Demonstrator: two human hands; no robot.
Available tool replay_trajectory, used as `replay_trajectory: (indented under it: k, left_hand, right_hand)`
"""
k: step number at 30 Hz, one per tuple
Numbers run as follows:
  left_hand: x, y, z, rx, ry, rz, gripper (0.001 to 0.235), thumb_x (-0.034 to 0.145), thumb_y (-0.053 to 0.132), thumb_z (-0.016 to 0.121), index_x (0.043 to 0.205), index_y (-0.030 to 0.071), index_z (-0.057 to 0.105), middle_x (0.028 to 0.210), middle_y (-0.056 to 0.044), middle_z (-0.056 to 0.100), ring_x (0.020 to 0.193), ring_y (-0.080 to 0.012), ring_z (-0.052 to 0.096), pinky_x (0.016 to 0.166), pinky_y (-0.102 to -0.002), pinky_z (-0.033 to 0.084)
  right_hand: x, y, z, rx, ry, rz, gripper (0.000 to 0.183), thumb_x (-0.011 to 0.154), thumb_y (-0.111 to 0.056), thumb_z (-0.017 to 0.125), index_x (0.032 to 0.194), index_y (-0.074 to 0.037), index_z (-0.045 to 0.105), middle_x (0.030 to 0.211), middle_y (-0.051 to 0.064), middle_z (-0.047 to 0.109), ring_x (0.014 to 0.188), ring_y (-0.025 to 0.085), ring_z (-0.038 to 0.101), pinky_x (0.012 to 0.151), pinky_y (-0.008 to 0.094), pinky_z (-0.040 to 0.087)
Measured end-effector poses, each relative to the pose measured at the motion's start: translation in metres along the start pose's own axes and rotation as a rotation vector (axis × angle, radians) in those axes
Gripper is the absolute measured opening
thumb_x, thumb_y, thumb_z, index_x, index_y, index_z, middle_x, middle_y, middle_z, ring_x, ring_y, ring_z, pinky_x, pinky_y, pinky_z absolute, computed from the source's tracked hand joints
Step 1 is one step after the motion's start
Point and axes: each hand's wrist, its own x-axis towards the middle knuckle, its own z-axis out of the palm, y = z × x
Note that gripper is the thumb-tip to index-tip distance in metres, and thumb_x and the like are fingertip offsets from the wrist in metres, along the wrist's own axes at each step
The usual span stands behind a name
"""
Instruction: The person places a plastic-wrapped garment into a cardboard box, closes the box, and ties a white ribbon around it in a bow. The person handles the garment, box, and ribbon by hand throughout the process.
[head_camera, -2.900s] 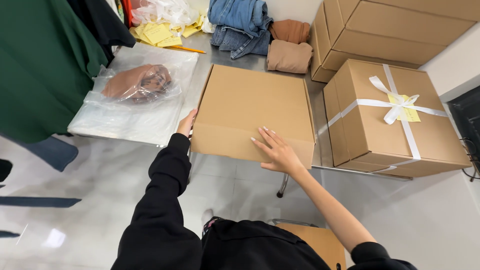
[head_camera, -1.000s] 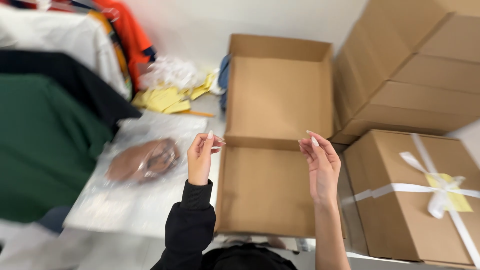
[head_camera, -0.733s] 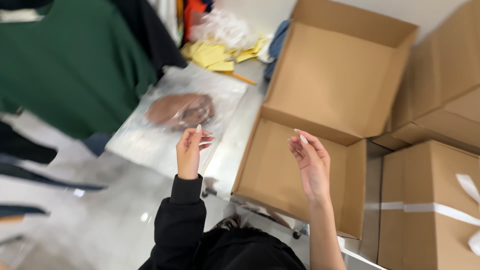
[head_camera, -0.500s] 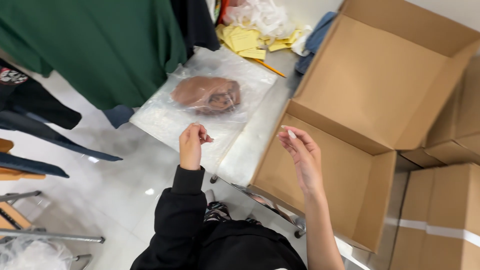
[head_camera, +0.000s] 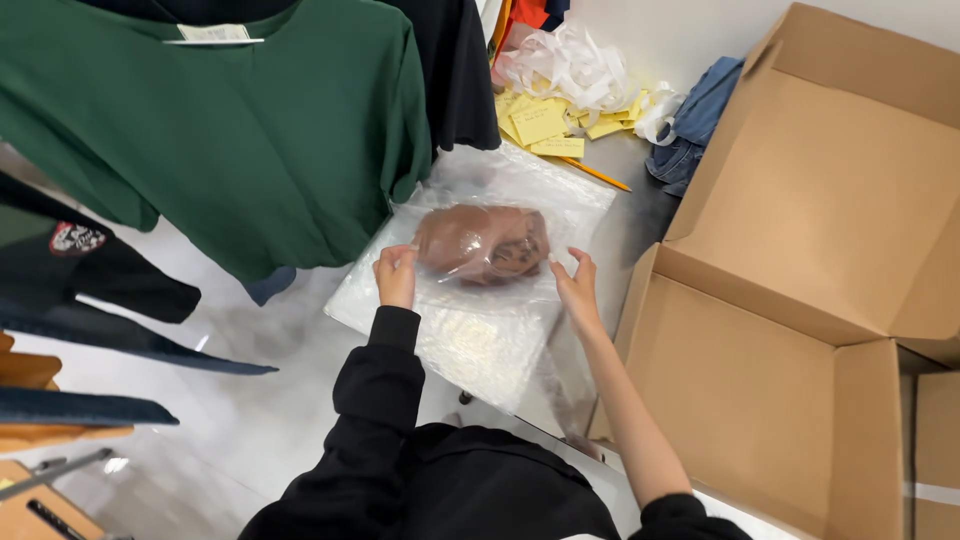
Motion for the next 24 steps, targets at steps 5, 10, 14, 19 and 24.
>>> replay_trajectory:
  k: [5,10,14,19,24]
  left_hand:
    - [0.055,-0.043,0.013,0.332,0.027,-0.047,0.059,0.087,0.053,0.067,0.135,0.022,0.05,0.143,-0.013,0.036,0.137,-0.0355,0.034,0.121,-0.049,0.022]
    - [0.086,-0.065,0.019,0.584,-0.026,-0.096,0.079,0.09,0.071,0.053,0.15,0.023,0.032,0.146,-0.015,0.041,0.14,-0.0332,0.035,0.117,-0.053,0.013]
    - [0.071,-0.031,0.0,0.56,-0.14,-0.17,0.082,0.094,0.076,0.038,0.144,0.011,0.041,0.144,-0.019,0.053,0.135,-0.036,0.049,0.113,-0.056,0.014]
    - [0.073,-0.031,0.015,0.09,-0.27,-0.261,0.111,0.087,0.073,0.063,0.156,-0.007,0.029,0.159,-0.028,0.035,0.149,-0.0374,0.032,0.124,-0.047,0.021]
    - [0.006,0.017,0.054,-0.377,-0.288,-0.073,0.017,0.089,0.018,0.074,0.1,0.006,0.068,0.085,-0.007,0.067,0.081,-0.0146,0.061,0.08,-0.023,0.047]
  right_hand:
    - [0.079,0.059,0.021,-0.233,0.059,0.057,0.075,0.098,-0.044,0.065,0.149,0.002,0.035,0.14,0.032,0.047,0.135,0.048,0.047,0.111,0.057,0.039]
    - [0.108,0.091,0.024,-0.372,0.05,0.071,0.069,0.098,-0.051,0.059,0.137,0.005,0.05,0.123,0.034,0.062,0.122,0.049,0.06,0.097,0.057,0.051]
    - [0.107,0.096,0.027,-0.437,0.096,0.01,0.04,0.098,-0.041,0.058,0.114,-0.005,0.065,0.102,0.025,0.072,0.106,0.046,0.068,0.086,0.056,0.054]
    - [0.066,0.054,0.017,-0.297,0.174,-0.226,0.013,0.102,-0.012,0.055,0.095,-0.005,0.064,0.075,0.02,0.069,0.078,0.036,0.069,0.07,0.044,0.051]
    - [0.012,0.015,-0.062,-0.358,0.321,-0.304,0.012,0.106,-0.019,0.052,0.1,-0.011,0.058,0.077,0.023,0.066,0.079,0.047,0.067,0.067,0.053,0.048]
